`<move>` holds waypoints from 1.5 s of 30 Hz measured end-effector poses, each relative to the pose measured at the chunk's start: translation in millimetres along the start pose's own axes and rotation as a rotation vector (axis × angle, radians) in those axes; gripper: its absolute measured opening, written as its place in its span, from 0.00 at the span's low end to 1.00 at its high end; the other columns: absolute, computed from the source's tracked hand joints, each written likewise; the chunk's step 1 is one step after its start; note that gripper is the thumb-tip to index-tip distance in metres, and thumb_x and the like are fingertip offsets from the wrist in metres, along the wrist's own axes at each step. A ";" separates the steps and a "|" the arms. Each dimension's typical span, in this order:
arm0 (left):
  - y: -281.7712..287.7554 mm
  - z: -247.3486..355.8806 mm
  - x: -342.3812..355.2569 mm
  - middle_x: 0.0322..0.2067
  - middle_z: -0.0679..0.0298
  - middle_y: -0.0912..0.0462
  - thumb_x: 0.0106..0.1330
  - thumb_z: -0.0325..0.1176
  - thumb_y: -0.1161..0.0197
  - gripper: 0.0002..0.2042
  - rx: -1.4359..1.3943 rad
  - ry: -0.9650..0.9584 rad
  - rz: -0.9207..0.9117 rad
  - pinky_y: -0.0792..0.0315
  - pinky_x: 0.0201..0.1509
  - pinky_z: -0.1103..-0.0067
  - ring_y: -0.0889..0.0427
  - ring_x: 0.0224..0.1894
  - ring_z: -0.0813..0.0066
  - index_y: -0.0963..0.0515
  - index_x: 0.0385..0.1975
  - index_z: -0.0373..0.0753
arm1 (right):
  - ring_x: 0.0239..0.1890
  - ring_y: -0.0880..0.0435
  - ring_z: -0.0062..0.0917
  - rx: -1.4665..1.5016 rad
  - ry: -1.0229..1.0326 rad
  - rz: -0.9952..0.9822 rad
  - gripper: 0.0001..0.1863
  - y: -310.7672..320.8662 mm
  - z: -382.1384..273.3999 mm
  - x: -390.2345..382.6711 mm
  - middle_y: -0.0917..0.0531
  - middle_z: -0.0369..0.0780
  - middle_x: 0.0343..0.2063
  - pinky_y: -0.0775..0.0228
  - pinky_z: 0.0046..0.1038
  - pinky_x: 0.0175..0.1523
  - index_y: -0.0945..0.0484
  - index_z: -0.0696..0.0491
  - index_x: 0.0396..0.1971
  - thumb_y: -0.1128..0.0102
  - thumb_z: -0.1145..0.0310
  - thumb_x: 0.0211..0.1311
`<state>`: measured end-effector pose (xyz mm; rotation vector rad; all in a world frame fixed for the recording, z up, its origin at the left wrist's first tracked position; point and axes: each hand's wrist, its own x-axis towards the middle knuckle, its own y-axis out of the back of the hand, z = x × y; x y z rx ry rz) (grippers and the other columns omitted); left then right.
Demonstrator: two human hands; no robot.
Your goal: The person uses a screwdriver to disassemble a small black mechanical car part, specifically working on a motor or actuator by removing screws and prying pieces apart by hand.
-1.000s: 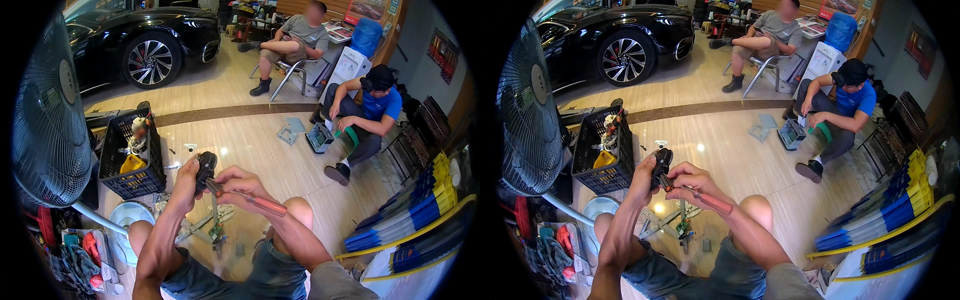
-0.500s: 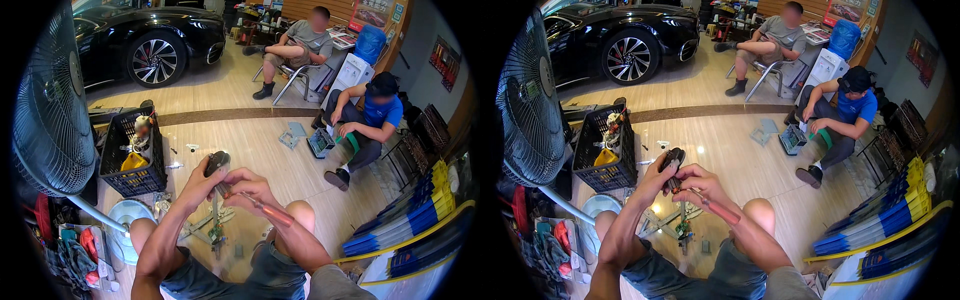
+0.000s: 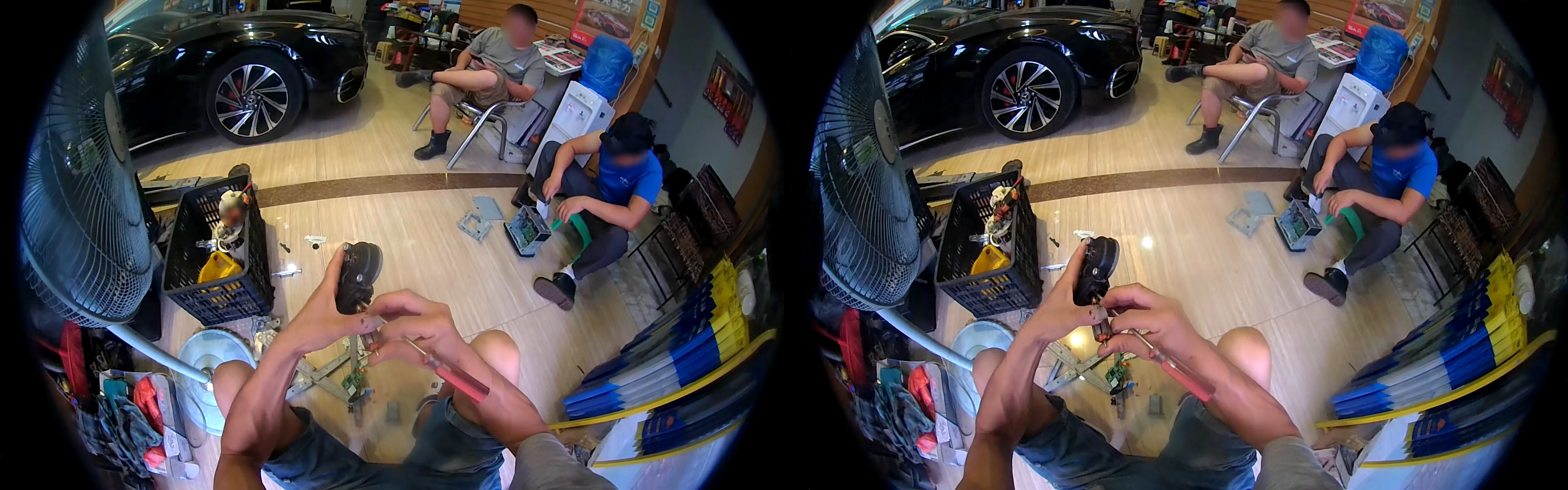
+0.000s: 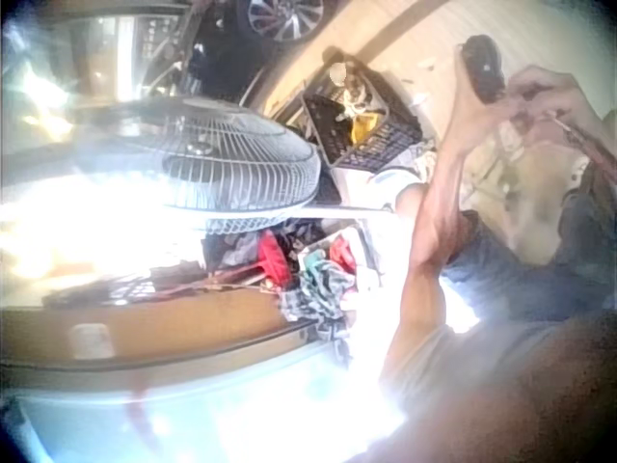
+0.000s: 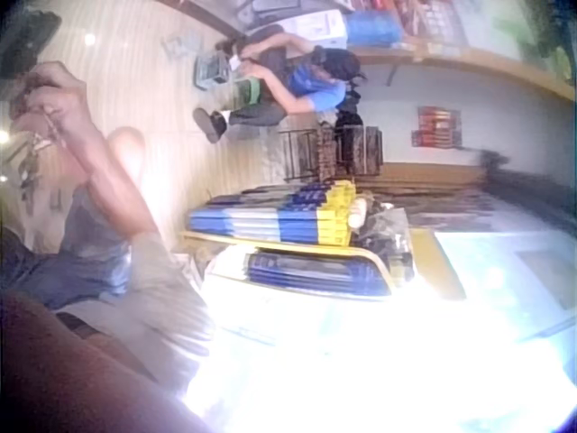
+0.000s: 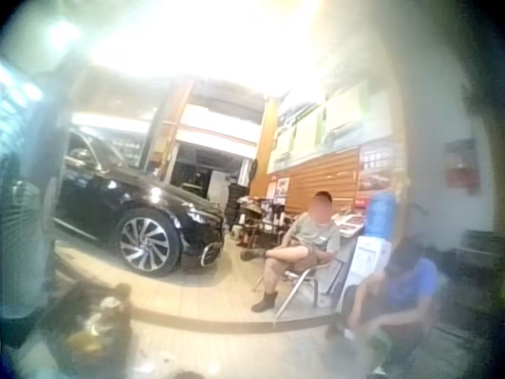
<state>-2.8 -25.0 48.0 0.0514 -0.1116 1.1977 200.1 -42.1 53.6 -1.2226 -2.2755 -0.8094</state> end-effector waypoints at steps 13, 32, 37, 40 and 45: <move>7.3 24.1 -7.0 0.66 0.46 0.42 0.42 0.39 0.23 0.61 0.436 -0.184 -0.035 0.43 0.69 0.73 0.38 0.67 0.61 0.63 0.71 0.31 | 0.44 0.17 0.36 -0.300 0.166 -0.061 0.15 1.3 -13.3 0.6 0.21 0.46 0.45 0.23 0.29 0.45 0.20 0.58 0.30 0.23 0.72 0.43; -6.3 20.3 -7.2 0.66 0.52 0.41 0.45 0.39 0.22 0.59 0.052 -0.162 0.000 0.42 0.67 0.75 0.38 0.66 0.68 0.60 0.72 0.33 | 0.43 0.14 0.34 -0.213 0.161 0.046 0.21 -1.8 -3.3 2.1 0.19 0.50 0.45 0.20 0.27 0.45 0.17 0.59 0.37 0.21 0.71 0.40; -11.8 18.7 -6.3 0.65 0.52 0.40 0.46 0.41 0.23 0.58 0.007 -0.146 0.031 0.41 0.66 0.76 0.37 0.64 0.69 0.60 0.72 0.32 | 0.42 0.14 0.34 -0.181 0.161 0.066 0.19 -3.0 1.4 -0.5 0.19 0.50 0.45 0.20 0.27 0.45 0.18 0.60 0.33 0.20 0.71 0.39; -14.9 19.5 -4.5 0.64 0.52 0.39 0.46 0.42 0.23 0.58 -0.028 -0.139 0.065 0.41 0.65 0.77 0.37 0.64 0.70 0.59 0.72 0.31 | 0.42 0.14 0.33 -0.170 0.185 0.085 0.18 -2.8 6.8 -0.7 0.19 0.50 0.44 0.20 0.27 0.44 0.19 0.60 0.29 0.20 0.71 0.38; -14.5 15.2 -3.4 0.61 0.56 0.35 0.45 0.40 0.28 0.54 -0.109 -0.151 0.100 0.38 0.61 0.80 0.31 0.58 0.73 0.54 0.72 0.33 | 0.41 0.15 0.32 -0.174 0.181 0.075 0.17 -5.3 -1.4 3.3 0.19 0.48 0.43 0.21 0.26 0.41 0.23 0.58 0.27 0.20 0.70 0.41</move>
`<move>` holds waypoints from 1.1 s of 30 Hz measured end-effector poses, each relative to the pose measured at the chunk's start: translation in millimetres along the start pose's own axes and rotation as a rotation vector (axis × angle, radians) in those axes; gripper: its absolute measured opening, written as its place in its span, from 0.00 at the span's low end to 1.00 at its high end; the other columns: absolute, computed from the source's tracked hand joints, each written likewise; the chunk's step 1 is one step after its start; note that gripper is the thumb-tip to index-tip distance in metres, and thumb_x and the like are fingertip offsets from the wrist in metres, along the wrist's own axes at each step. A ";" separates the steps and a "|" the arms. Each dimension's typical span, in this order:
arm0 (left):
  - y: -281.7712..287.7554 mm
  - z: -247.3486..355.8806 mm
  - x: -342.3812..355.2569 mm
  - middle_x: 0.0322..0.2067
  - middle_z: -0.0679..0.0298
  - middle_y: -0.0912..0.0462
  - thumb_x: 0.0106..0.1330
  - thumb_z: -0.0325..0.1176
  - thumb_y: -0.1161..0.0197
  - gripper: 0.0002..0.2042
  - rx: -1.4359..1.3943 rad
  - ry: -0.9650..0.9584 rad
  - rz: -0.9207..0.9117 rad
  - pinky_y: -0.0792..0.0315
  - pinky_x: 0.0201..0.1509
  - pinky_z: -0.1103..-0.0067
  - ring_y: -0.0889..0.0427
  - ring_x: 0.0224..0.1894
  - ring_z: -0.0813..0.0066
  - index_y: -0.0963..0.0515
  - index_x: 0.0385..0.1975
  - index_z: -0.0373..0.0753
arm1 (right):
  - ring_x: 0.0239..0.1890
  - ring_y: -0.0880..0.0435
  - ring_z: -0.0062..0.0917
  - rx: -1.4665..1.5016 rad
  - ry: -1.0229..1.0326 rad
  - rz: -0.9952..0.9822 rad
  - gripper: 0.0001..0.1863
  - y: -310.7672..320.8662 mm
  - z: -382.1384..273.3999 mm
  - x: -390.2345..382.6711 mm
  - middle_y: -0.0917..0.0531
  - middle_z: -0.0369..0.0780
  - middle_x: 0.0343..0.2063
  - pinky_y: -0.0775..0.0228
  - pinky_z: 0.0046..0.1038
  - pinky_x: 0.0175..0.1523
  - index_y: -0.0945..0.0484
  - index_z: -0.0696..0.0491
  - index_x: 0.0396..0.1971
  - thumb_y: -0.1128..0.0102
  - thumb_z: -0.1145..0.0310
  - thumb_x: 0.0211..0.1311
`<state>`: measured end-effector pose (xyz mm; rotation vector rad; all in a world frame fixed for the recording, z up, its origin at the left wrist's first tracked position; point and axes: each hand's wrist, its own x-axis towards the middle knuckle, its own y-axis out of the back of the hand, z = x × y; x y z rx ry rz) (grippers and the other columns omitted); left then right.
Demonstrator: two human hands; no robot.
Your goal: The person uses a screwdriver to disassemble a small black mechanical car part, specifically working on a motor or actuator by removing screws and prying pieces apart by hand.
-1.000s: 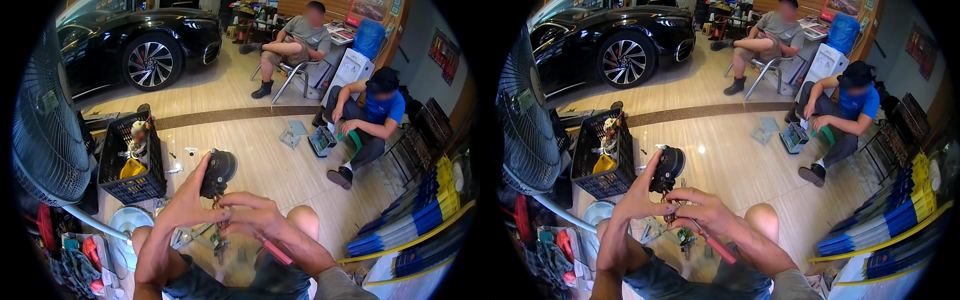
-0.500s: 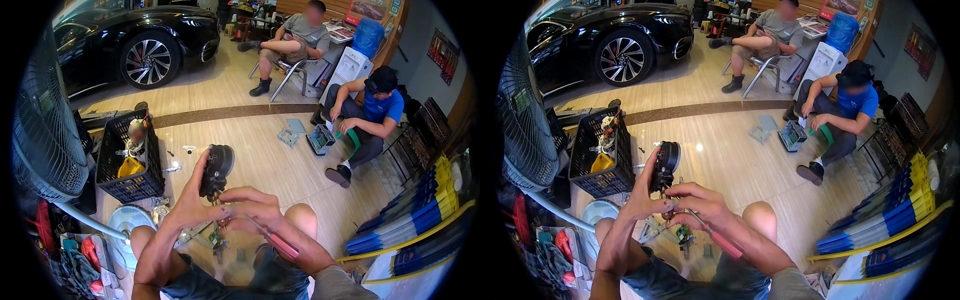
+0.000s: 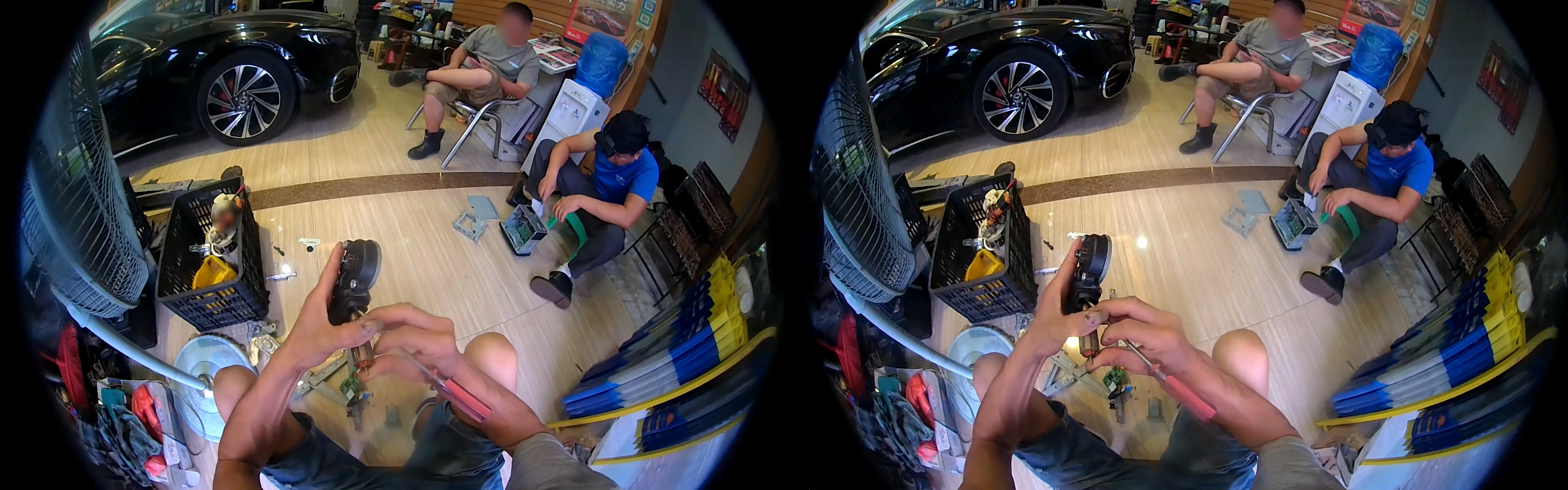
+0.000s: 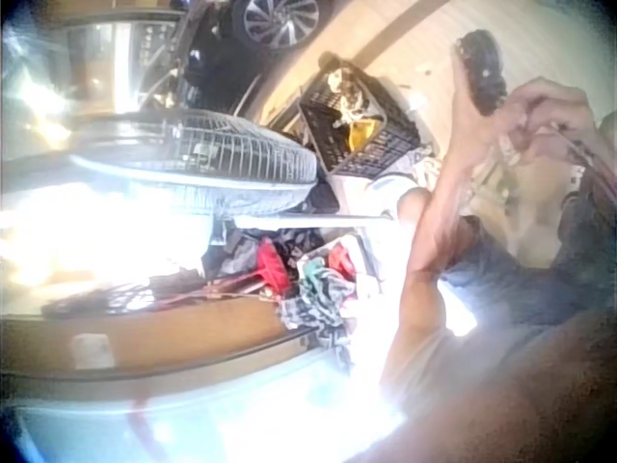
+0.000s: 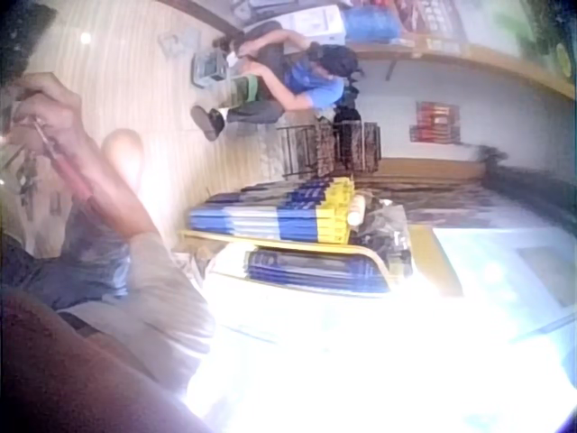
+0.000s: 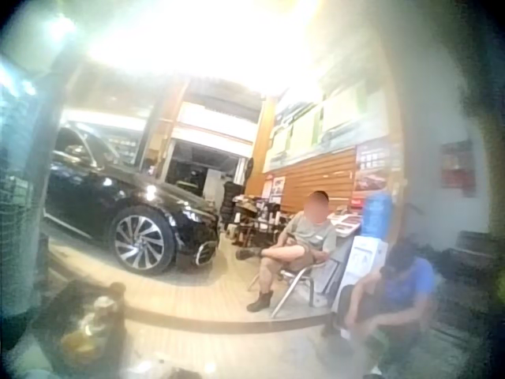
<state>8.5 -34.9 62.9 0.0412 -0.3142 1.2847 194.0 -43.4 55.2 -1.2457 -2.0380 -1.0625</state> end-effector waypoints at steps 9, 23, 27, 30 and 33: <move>5.3 -0.2 -0.2 0.62 0.56 0.37 0.42 0.40 0.20 0.61 -0.160 0.171 -0.095 0.39 0.63 0.79 0.33 0.59 0.74 0.60 0.72 0.32 | 0.41 0.14 0.32 0.000 -0.053 0.019 0.17 4.4 2.3 3.6 0.18 0.48 0.42 0.21 0.27 0.42 0.23 0.56 0.23 0.19 0.70 0.40; 26.9 -16.7 -3.5 0.72 0.48 0.58 0.30 0.45 0.15 0.75 0.234 0.055 -0.310 0.53 0.72 0.75 0.52 0.73 0.66 0.73 0.70 0.29 | 0.44 0.15 0.35 0.025 -0.038 -0.015 0.17 9.3 2.6 3.5 0.18 0.48 0.43 0.23 0.27 0.44 0.23 0.58 0.24 0.21 0.68 0.42; 21.7 -2.3 -2.4 0.73 0.47 0.62 0.30 0.45 0.15 0.75 0.215 0.045 -0.360 0.55 0.74 0.73 0.56 0.74 0.64 0.74 0.70 0.29 | 0.44 0.16 0.37 0.018 -0.006 -0.036 0.17 13.4 -2.9 3.5 0.19 0.49 0.43 0.23 0.28 0.45 0.24 0.59 0.24 0.21 0.68 0.43; 22.5 0.1 -2.8 0.72 0.47 0.62 0.28 0.45 0.15 0.76 0.316 -0.037 -0.370 0.57 0.74 0.73 0.57 0.74 0.62 0.73 0.70 0.29 | 0.44 0.16 0.37 0.024 0.016 -0.057 0.17 16.1 -6.0 5.2 0.19 0.49 0.43 0.22 0.28 0.44 0.24 0.59 0.24 0.21 0.69 0.43; 21.1 1.9 -3.4 0.72 0.45 0.61 0.26 0.46 0.14 0.77 0.338 -0.065 -0.358 0.57 0.74 0.72 0.58 0.74 0.60 0.72 0.70 0.28 | 0.44 0.16 0.38 0.040 0.012 -0.071 0.16 16.5 -7.7 6.0 0.19 0.48 0.43 0.22 0.29 0.43 0.24 0.59 0.24 0.22 0.69 0.43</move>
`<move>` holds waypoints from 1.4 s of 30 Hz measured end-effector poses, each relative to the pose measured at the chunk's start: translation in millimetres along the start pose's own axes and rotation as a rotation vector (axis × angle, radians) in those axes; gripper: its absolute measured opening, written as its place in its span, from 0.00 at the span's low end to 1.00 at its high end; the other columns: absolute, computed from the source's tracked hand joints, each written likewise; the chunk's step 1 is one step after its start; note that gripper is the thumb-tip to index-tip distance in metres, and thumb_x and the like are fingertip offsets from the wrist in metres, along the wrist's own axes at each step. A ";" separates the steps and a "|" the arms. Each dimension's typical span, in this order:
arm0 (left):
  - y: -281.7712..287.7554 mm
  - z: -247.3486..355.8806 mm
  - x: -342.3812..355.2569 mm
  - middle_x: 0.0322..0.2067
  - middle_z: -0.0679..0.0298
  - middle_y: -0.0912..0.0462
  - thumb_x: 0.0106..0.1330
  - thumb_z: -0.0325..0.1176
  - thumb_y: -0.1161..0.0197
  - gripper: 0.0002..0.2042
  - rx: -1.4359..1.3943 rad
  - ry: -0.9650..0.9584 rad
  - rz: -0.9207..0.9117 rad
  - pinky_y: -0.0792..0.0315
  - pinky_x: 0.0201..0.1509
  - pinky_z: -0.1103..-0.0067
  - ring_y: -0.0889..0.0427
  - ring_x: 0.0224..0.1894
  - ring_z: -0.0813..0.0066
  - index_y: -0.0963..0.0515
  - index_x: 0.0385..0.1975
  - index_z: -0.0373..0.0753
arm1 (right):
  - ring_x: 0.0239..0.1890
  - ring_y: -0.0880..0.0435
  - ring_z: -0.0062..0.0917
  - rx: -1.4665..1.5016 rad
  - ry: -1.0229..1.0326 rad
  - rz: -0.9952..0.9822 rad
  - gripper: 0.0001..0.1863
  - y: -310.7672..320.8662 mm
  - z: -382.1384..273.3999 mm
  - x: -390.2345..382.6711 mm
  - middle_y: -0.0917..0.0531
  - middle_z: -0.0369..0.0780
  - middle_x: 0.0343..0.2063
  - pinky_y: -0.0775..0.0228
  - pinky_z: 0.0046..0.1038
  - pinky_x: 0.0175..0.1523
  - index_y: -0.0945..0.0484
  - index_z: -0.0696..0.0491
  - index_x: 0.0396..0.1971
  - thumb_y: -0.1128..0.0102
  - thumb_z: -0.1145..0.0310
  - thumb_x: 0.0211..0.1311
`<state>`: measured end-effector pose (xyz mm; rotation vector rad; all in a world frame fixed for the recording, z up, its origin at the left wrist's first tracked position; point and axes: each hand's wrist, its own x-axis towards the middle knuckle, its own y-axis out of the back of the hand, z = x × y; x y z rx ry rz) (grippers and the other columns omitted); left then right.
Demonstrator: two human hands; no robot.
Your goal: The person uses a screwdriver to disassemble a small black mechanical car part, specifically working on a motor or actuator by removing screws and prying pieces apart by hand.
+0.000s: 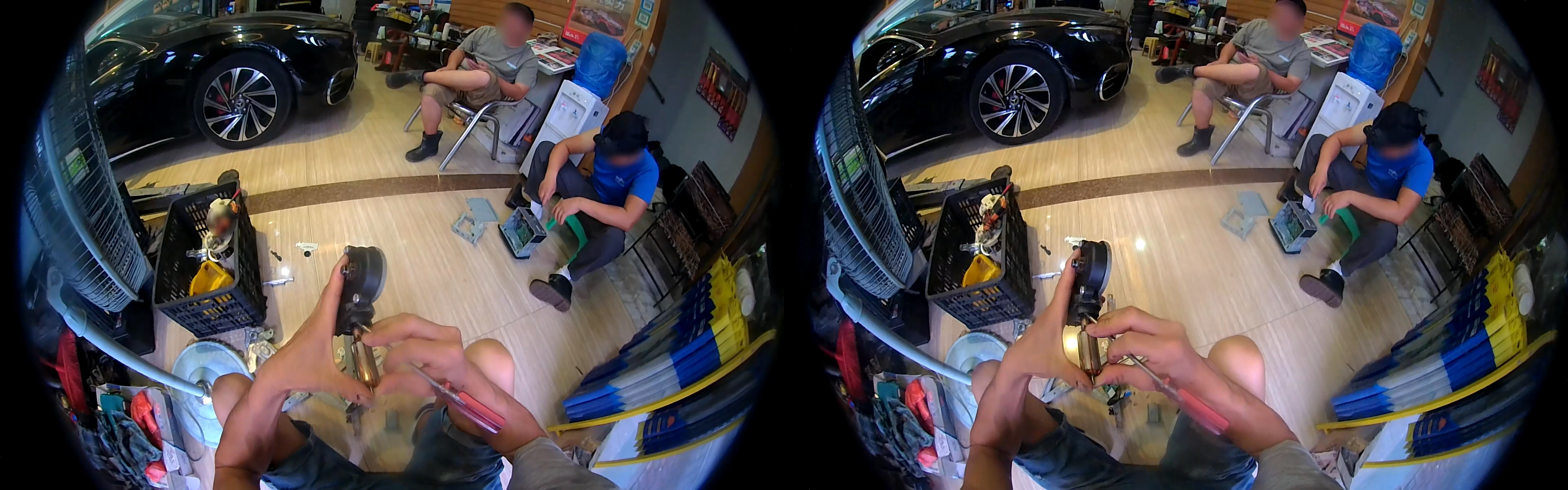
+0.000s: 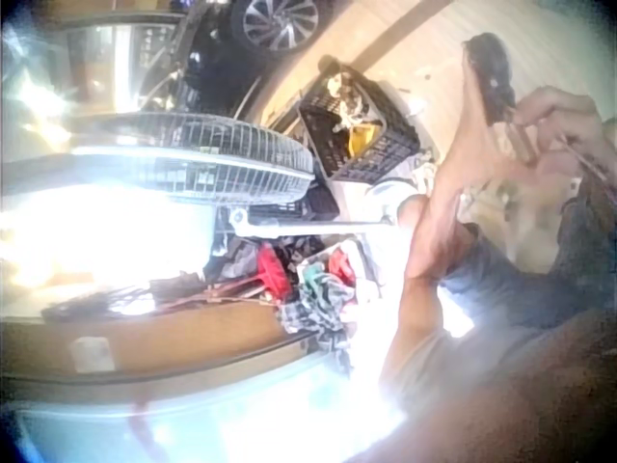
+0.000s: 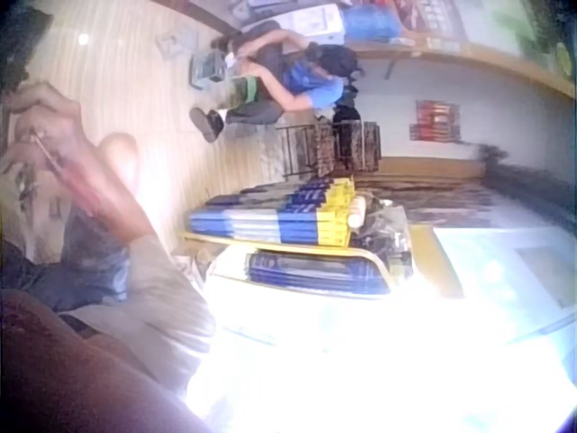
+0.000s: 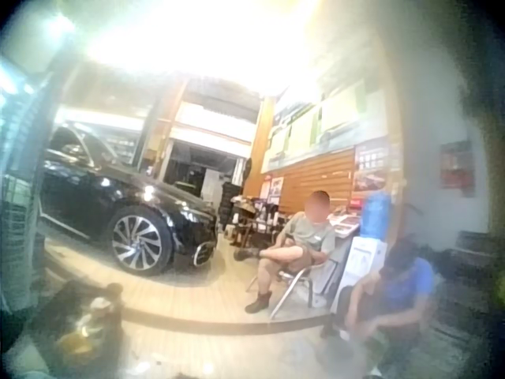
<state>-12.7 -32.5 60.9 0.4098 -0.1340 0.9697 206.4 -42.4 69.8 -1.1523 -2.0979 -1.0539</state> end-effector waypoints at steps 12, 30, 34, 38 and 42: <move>-7.0 6.3 3.6 0.69 0.39 0.54 0.27 0.47 0.16 0.75 0.108 -0.047 0.028 0.51 0.73 0.69 0.52 0.73 0.53 0.71 0.70 0.28 | 0.46 0.16 0.38 0.034 -0.013 -0.013 0.16 7.1 -1.9 -0.8 0.19 0.48 0.43 0.22 0.30 0.46 0.22 0.60 0.25 0.22 0.70 0.42; -32.0 8.4 15.5 0.62 0.57 0.38 0.39 0.39 0.20 0.65 -0.319 0.052 0.171 0.38 0.62 0.75 0.35 0.62 0.69 0.66 0.73 0.40 | 0.41 0.15 0.34 -0.125 -0.038 0.052 0.21 18.8 0.6 0.0 0.17 0.50 0.40 0.22 0.28 0.44 0.20 0.59 0.28 0.21 0.59 0.43; -35.4 5.0 11.4 0.61 0.59 0.38 0.38 0.40 0.20 0.66 -0.280 0.009 0.187 0.35 0.58 0.77 0.34 0.59 0.71 0.67 0.73 0.39 | 0.40 0.15 0.34 -0.043 -0.060 0.074 0.27 15.1 -0.5 0.0 0.17 0.51 0.39 0.22 0.29 0.44 0.21 0.60 0.28 0.30 0.46 0.49; -44.1 -7.6 14.9 0.59 0.59 0.37 0.37 0.44 0.21 0.66 -0.389 0.016 0.189 0.33 0.52 0.80 0.33 0.57 0.74 0.65 0.73 0.38 | 0.38 0.15 0.34 0.129 -0.135 0.162 0.25 14.3 5.4 -9.1 0.17 0.51 0.40 0.22 0.30 0.43 0.21 0.62 0.29 0.37 0.49 0.59; -52.9 -8.0 16.6 0.60 0.61 0.38 0.37 0.49 0.23 0.66 -0.713 0.125 0.154 0.34 0.49 0.84 0.33 0.55 0.77 0.64 0.73 0.38 | 0.31 0.17 0.32 0.104 -0.161 0.305 0.38 15.8 3.8 -13.5 0.17 0.50 0.31 0.25 0.28 0.36 0.23 0.61 0.25 0.68 0.40 0.72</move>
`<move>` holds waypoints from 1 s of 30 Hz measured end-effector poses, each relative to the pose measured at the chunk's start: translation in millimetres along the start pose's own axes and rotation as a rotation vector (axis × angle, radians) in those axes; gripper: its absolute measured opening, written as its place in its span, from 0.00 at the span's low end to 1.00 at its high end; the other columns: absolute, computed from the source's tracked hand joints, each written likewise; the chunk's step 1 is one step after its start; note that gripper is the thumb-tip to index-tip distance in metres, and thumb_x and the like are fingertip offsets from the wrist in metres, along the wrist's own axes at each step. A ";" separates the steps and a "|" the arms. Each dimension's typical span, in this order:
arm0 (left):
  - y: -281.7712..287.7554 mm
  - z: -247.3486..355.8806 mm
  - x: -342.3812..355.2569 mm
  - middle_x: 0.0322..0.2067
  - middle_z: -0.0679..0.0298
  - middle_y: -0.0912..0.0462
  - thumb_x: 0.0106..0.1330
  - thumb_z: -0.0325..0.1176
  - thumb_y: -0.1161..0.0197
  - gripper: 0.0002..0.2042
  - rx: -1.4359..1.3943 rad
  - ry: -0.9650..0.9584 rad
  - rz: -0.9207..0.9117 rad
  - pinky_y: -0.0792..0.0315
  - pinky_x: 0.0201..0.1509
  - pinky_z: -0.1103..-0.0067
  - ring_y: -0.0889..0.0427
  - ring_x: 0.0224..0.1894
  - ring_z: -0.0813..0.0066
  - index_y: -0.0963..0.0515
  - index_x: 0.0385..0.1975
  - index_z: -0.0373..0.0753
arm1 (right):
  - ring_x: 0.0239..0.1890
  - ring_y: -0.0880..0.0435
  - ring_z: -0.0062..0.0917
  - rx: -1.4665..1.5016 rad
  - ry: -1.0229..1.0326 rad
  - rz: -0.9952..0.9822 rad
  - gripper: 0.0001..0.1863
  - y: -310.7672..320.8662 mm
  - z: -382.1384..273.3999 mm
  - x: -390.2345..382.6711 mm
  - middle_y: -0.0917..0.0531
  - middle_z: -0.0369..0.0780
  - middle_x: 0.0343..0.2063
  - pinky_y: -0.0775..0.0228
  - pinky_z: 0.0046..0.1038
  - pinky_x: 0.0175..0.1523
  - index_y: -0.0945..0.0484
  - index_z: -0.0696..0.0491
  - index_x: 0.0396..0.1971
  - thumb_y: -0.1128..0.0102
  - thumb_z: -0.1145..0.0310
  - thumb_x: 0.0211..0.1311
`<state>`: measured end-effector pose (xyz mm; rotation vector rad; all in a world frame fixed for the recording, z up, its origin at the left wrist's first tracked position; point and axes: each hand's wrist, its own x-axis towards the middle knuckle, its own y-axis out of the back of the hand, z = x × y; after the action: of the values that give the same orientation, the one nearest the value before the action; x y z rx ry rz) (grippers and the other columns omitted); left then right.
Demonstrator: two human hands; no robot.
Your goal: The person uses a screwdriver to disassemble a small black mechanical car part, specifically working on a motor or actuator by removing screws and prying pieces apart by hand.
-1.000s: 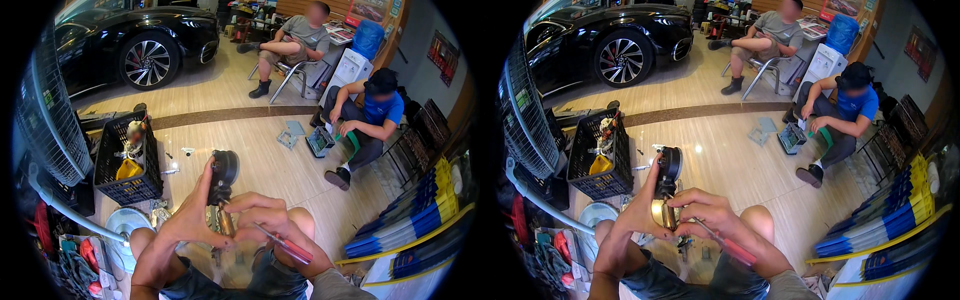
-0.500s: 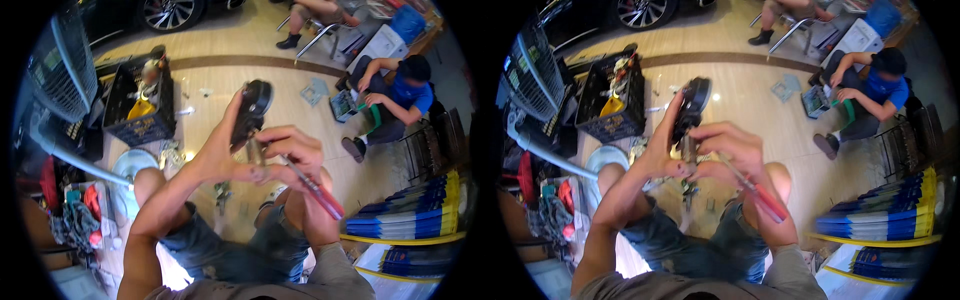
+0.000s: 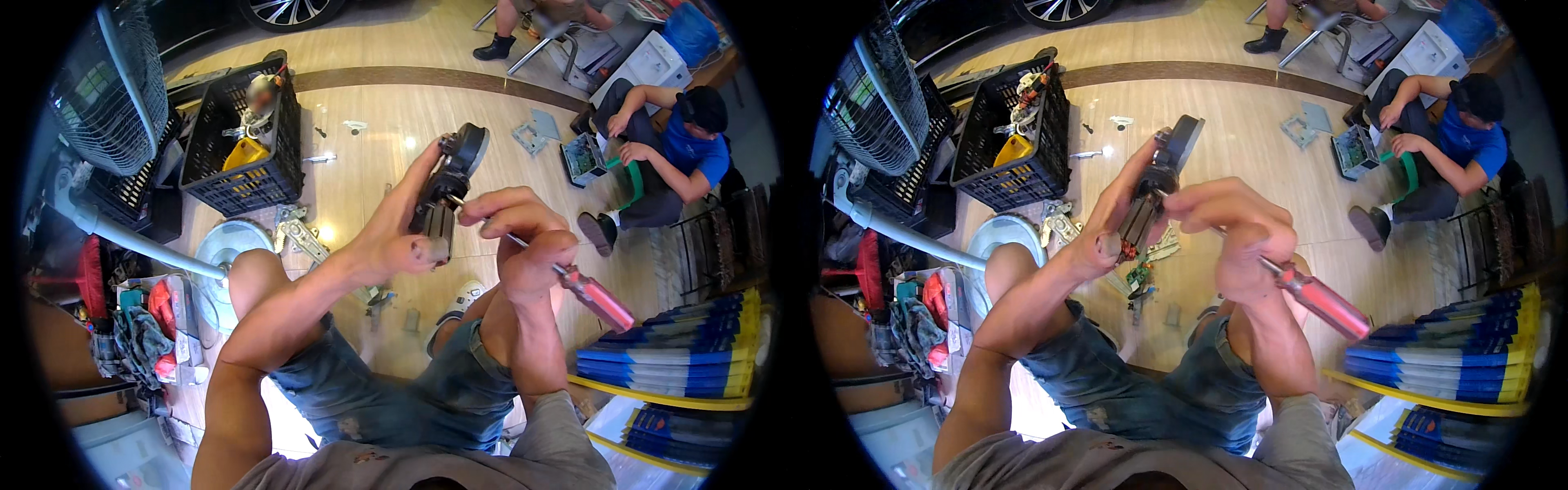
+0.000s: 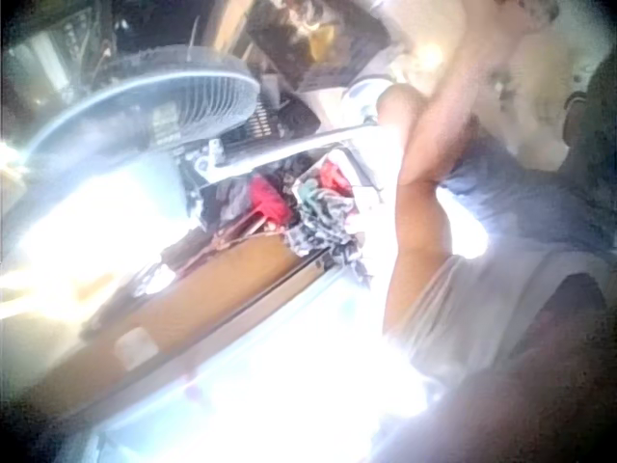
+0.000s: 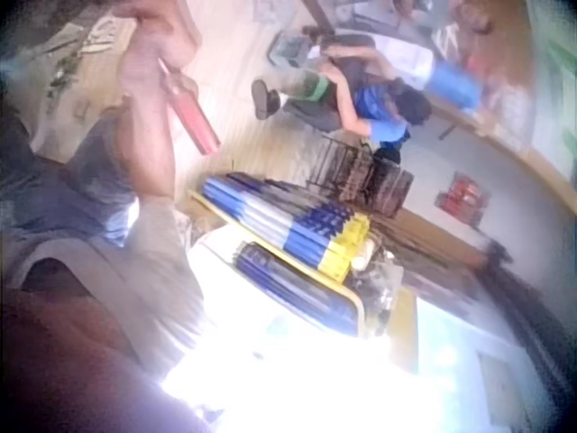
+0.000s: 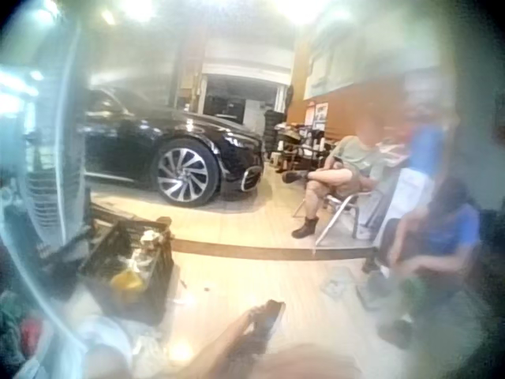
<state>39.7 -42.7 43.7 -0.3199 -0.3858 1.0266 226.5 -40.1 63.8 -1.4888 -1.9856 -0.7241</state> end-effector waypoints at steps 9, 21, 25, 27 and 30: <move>1.9 -0.5 0.3 0.64 0.64 0.42 0.34 0.59 0.26 0.69 0.276 -0.127 0.014 0.36 0.46 0.86 0.35 0.55 0.78 0.65 0.73 0.37 | 0.18 0.27 0.27 0.119 0.008 0.453 0.35 8.6 -7.6 4.8 0.30 0.40 0.09 0.34 0.27 0.28 0.27 0.57 0.29 0.75 0.41 0.74; -2.1 5.1 -3.3 0.66 0.58 0.45 0.33 0.59 0.22 0.71 0.382 -0.104 -0.064 0.36 0.57 0.78 0.38 0.60 0.71 0.66 0.73 0.39 | 0.21 0.33 0.09 0.062 -0.578 0.275 0.32 -7.7 5.0 15.6 0.21 0.36 0.32 0.45 0.15 0.24 0.25 0.58 0.54 0.39 0.45 0.63; 3.5 4.9 -5.2 0.67 0.56 0.46 0.32 0.54 0.20 0.71 0.400 -0.098 -0.094 0.39 0.61 0.77 0.40 0.63 0.68 0.66 0.73 0.38 | 0.20 0.32 0.10 -0.006 -0.536 0.232 0.32 -10.4 8.8 18.5 0.22 0.35 0.27 0.46 0.16 0.21 0.24 0.61 0.49 0.36 0.46 0.60; 5.6 3.6 -3.9 0.68 0.53 0.48 0.32 0.52 0.21 0.70 0.414 -0.121 -0.115 0.43 0.65 0.75 0.42 0.66 0.65 0.67 0.73 0.37 | 0.18 0.34 0.10 0.255 -0.815 0.128 0.26 -8.7 9.2 14.9 0.27 0.29 0.20 0.47 0.17 0.21 0.22 0.56 0.41 0.35 0.46 0.59; 9.3 2.9 -0.5 0.69 0.49 0.50 0.34 0.51 0.22 0.70 0.435 -0.172 -0.143 0.48 0.69 0.73 0.47 0.70 0.60 0.68 0.73 0.36 | 0.18 0.37 0.09 0.259 -0.755 0.134 0.21 -21.3 11.9 16.2 0.33 0.25 0.17 0.50 0.18 0.21 0.24 0.51 0.33 0.35 0.46 0.59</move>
<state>31.0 -38.5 42.1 0.1856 -0.3240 0.9718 200.8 -26.1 64.8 -1.8709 -2.3417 0.2013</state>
